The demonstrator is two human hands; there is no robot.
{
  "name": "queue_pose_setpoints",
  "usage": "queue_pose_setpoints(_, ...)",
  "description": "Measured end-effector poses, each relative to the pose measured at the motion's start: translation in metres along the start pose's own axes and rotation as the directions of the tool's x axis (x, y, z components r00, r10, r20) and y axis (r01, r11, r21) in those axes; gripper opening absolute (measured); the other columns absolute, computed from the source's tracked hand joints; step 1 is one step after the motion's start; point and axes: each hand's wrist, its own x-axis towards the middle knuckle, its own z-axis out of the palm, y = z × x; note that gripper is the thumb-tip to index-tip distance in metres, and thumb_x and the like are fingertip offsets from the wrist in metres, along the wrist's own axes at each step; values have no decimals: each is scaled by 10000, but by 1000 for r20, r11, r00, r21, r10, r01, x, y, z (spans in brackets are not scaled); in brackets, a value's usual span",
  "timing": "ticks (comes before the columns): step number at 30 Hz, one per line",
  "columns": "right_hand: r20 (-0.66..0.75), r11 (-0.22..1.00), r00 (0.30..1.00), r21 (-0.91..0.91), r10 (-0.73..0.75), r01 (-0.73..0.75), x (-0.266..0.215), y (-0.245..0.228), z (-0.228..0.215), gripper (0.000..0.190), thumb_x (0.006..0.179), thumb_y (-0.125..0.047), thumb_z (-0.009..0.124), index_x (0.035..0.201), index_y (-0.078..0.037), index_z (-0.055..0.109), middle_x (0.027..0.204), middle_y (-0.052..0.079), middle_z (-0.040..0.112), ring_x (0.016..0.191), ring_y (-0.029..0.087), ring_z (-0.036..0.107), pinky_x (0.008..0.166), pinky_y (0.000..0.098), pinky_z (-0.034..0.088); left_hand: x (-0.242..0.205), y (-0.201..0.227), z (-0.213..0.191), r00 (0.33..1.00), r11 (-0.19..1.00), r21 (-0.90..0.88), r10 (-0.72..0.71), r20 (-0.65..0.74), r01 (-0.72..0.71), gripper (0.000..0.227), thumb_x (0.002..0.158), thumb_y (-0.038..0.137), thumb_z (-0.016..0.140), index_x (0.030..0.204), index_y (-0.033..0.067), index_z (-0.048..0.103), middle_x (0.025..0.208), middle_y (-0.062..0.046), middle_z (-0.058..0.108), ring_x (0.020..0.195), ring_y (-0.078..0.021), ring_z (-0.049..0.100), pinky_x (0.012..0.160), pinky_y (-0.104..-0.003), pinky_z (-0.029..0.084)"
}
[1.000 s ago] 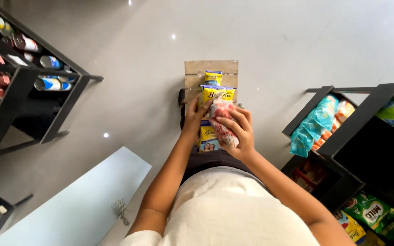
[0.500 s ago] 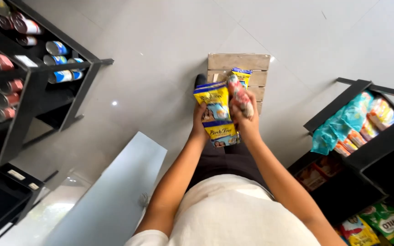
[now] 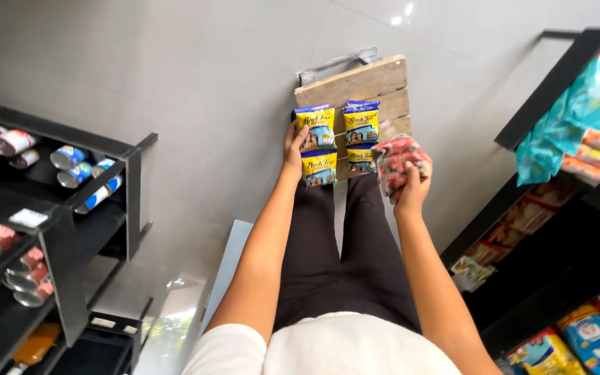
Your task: Restocking and organizing snack packets and instant coffee sachets on grocery store shelves.
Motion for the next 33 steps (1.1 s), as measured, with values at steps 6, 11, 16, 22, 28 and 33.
queue_pose_setpoints(6, -81, 999, 996, -16, -39, 38, -6, -2, 13, 330, 930, -242, 676, 1251, -219, 605, 1103, 12, 622, 1007, 123, 598, 910, 319, 501, 70, -62, 11, 981, 977, 187, -134, 143, 106, 768, 896, 586, 792, 1502, 184, 542, 1530, -151, 490, 1462, -369, 387, 1247, -480, 254)
queue_pose_setpoints(11, -28, 988, 991, -89, -130, 127, -1, 0, 19, 359, 937, -238, 665, 1288, -193, 599, 1150, 30, 611, 1085, 129, 551, 986, 349, 461, 84, -89, 11, 995, 781, 623, -19, 94, -44, 891, 873, 753, 713, 1605, 451, 303, 1529, -118, 339, 1472, -452, 291, 1223, -567, 164)
queue_pose_setpoints(16, -24, 969, 973, -101, -228, 224, 9, 29, 6, 415, 922, -214, 685, 1325, -183, 595, 1189, 45, 624, 1107, 132, 553, 1018, 354, 449, 47, -56, 12, 999, 721, 692, 54, 6, -43, 951, 919, 776, 627, 1612, 210, 305, 1532, -161, 346, 1440, -359, 425, 1166, -490, 401)
queue_pose_setpoints(22, -23, 964, 970, -111, -244, 240, 4, 41, -15, 426, 925, -177, 683, 1340, -147, 591, 1203, 56, 622, 1134, 137, 539, 1044, 366, 430, 31, -54, 2, 994, 755, 656, -63, 91, -13, 1107, 897, 751, 698, 1644, 132, 165, 1673, -183, 189, 1535, -367, 253, 1243, -508, 275)
queue_pose_setpoints(28, -34, 980, 982, -80, -186, 182, 12, 48, -45, 397, 949, -184, 668, 1338, -167, 587, 1174, 55, 635, 1097, 150, 574, 1019, 371, 449, 39, -83, 2, 995, 718, 696, -71, 64, 7, 916, 906, 730, 692, 1594, 252, 323, 1607, -175, 383, 1484, -369, 378, 1222, -499, 342)
queue_pose_setpoints(33, 87, 962, 972, -149, -216, 228, 19, 35, -45, 453, 954, -174, 693, 1385, -167, 555, 1204, 77, 625, 1143, 169, 552, 1052, 409, 438, 11, -71, 27, 909, 570, 786, 415, -25, -239, 803, 892, 631, 732, 1430, 135, 404, 1359, -182, 380, 1317, -454, 421, 1113, -590, 397)
